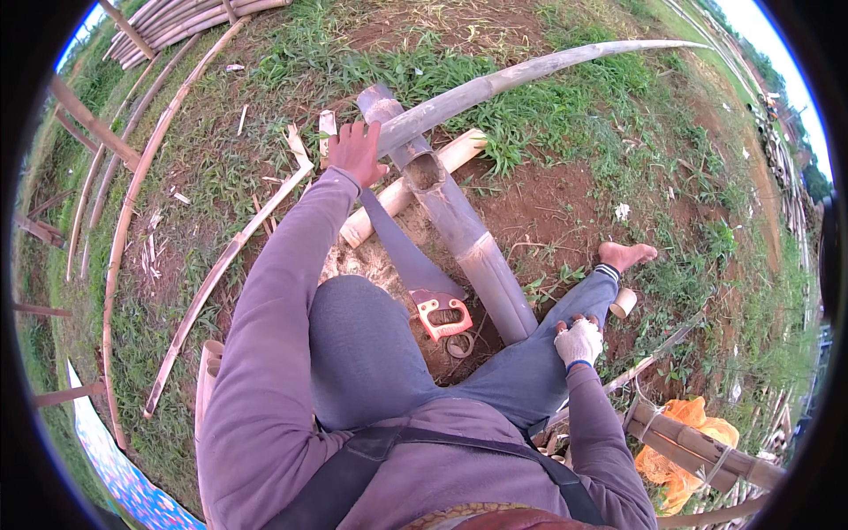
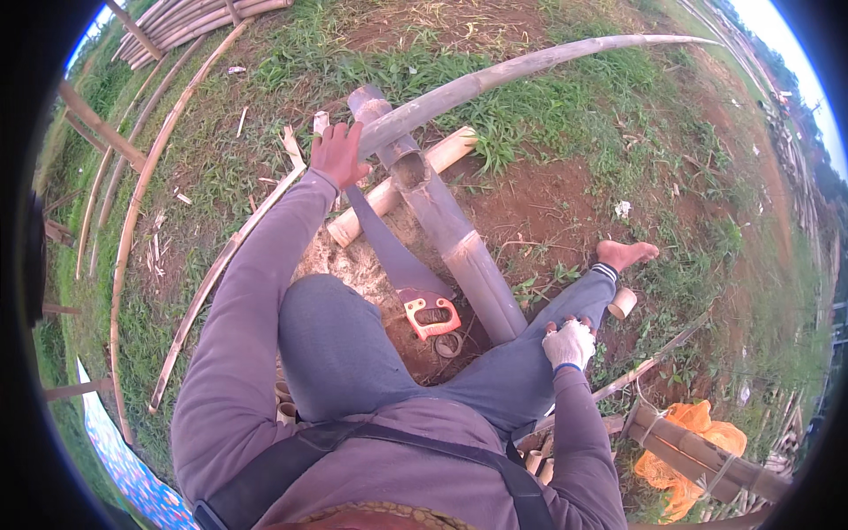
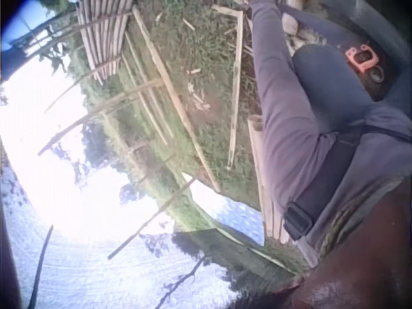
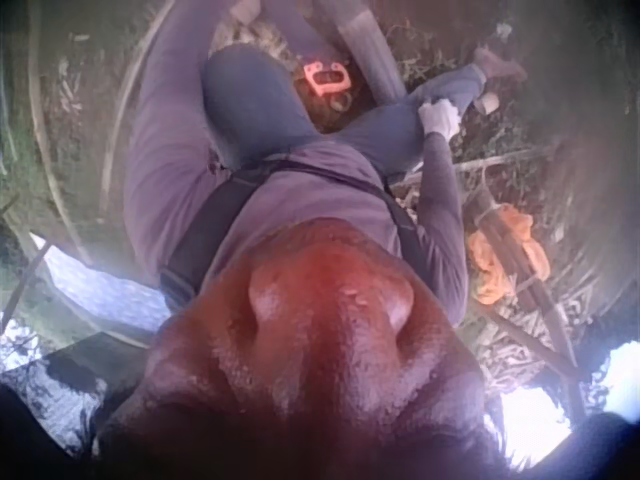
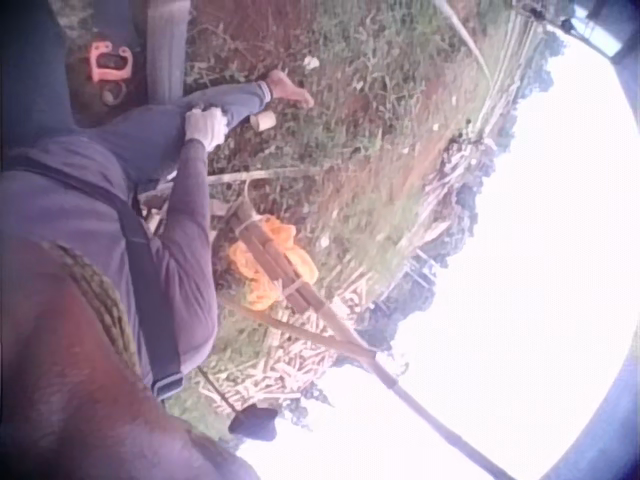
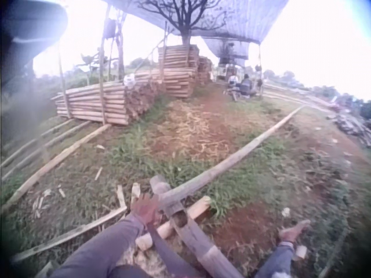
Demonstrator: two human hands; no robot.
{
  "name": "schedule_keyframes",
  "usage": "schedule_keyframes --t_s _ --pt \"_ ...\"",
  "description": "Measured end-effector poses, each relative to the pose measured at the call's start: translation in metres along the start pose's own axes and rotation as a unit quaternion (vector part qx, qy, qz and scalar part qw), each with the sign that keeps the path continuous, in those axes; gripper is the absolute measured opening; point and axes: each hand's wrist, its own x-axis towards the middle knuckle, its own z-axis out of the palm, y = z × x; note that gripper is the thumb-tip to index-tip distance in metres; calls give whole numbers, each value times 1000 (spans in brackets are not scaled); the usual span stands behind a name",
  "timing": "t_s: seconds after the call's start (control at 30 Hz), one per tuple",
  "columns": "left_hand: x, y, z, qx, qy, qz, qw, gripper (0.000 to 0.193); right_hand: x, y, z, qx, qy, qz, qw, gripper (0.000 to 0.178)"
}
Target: The person uses a hand saw to cut long bamboo poles into shorter sections. They position each pole on a makeshift support, saw through it, and then place the cut pieces onto a growing stack nearby.
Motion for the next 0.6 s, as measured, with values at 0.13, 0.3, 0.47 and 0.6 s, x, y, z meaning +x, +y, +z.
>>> schedule_keyframes --t_s 0.13,0.3,0.47,0.6 --pt "43 -1 12 14 -107 -20 994 104 4 -10 -10 -34 -12 13 999 54" --pt "94 -7 42 -77 -194 -33 977 89 17 -23 -26 -75 -46 6 996 61" --pt "64 18 -27 -146 -245 -34 958 89 20 -18 -26 -96 -73 13 993 64" --pt "6 -38 -65 -230 -257 -5 939 103 24 -25 -25 -83 -60 2 995 61"
